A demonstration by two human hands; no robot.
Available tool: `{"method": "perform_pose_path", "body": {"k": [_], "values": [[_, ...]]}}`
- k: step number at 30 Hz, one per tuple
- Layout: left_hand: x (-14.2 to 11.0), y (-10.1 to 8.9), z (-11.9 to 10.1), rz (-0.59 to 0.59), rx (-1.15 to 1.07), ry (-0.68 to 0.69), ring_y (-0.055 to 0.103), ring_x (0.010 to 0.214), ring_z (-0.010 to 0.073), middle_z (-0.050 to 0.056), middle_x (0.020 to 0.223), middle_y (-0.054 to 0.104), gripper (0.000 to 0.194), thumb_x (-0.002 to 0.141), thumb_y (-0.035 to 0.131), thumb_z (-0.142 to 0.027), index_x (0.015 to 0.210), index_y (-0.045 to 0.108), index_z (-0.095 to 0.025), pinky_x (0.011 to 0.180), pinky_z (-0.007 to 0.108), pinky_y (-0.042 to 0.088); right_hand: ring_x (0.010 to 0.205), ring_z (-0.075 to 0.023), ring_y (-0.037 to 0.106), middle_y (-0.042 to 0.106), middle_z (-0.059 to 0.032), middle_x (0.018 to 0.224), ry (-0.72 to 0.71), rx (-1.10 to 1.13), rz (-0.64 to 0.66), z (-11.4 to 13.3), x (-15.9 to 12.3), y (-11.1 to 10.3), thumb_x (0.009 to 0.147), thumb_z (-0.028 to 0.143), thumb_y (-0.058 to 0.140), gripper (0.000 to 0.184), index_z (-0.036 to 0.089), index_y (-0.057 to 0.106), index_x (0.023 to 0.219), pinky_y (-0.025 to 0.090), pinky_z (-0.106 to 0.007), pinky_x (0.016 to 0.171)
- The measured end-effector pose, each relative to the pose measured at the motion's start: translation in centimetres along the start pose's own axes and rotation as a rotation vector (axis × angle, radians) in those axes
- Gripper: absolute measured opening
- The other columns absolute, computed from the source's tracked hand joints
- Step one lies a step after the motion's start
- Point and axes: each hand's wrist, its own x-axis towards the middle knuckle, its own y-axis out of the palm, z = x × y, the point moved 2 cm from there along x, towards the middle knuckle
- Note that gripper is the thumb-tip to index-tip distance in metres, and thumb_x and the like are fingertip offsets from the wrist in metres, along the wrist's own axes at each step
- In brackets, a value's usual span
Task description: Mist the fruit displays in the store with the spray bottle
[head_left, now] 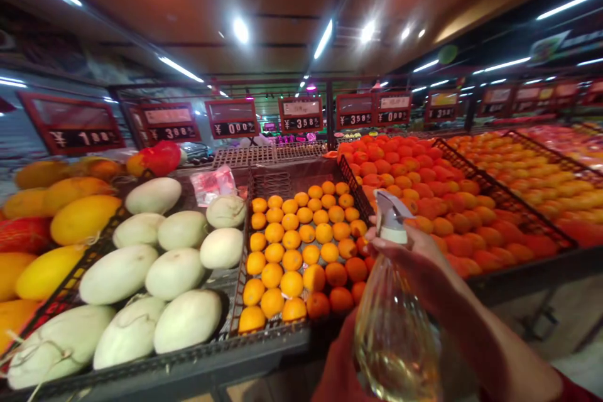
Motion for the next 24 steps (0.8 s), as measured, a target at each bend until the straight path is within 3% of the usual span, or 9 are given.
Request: {"method": "perform_pose_path", "body": {"k": [3, 5, 10, 14, 24], "values": [[-0.6, 0.4, -0.9, -0.06, 0.072, 0.023, 0.056, 0.129, 0.0315, 0.014, 0.145, 0.054, 0.058, 0.088, 0.068, -0.039, 0.14, 0.051, -0.02, 0.107, 0.059, 0.048, 0.075, -0.0215, 0.063, 0.069, -0.0025, 0.081, 0.045, 0.04, 0.028, -0.1, 0.2, 0.3, 0.071, 0.043, 0.077, 0.033, 0.018, 0.066, 0.09, 0.046, -0.031, 0.07], [-1.0, 0.6, -1.4, -0.089, 0.104, 0.032, 0.059, 0.123, 0.0288, 0.013, 0.14, 0.057, 0.05, 0.091, 0.064, -0.038, 0.136, 0.054, -0.019, 0.103, 0.055, 0.052, 0.081, -0.0232, 0.065, 0.071, -0.0035, 0.085, 0.054, 0.042, 0.049, -0.3, 0.4, 0.6, 0.073, 0.043, 0.077, 0.034, 0.018, 0.067, 0.094, 0.047, -0.032, 0.073], [-1.7, 0.6, -2.0, -0.137, 0.154, 0.043, 0.063, 0.116, 0.0263, 0.012, 0.134, 0.061, 0.047, 0.091, 0.064, -0.037, 0.133, 0.056, -0.018, 0.096, 0.05, 0.056, 0.077, -0.0227, 0.064, 0.071, -0.0027, 0.082, 0.0, -0.059, 0.111, -0.2, 0.5, 1.6, 0.08, 0.044, 0.072, 0.026, 0.02, 0.069, 0.091, 0.047, -0.031, 0.07], [-2.3, 0.4, -2.6, -0.156, 0.173, 0.048, 0.063, 0.116, 0.0263, 0.011, 0.133, 0.061, 0.045, 0.091, 0.065, -0.037, 0.131, 0.057, -0.018, 0.098, 0.05, 0.055, 0.077, -0.0244, 0.065, 0.073, -0.0043, 0.083, -0.05, -0.135, 0.157, 0.5, 0.4, 2.9, 0.077, 0.044, 0.072, 0.025, 0.022, 0.069, 0.088, 0.048, -0.033, 0.07], [-4.9, -1.6, -3.0, -0.217, 0.153, 0.026, 0.063, 0.119, 0.0278, 0.013, 0.134, 0.063, 0.048, 0.092, 0.062, -0.042, 0.132, 0.058, -0.017, 0.101, 0.051, 0.054, 0.074, -0.0217, 0.062, 0.07, -0.003, 0.079, -0.098, -0.13, 0.296, -0.2, 0.2, 7.9, 0.078, 0.038, 0.071, 0.018, 0.021, 0.067, 0.084, 0.047, -0.032, 0.067]]}}
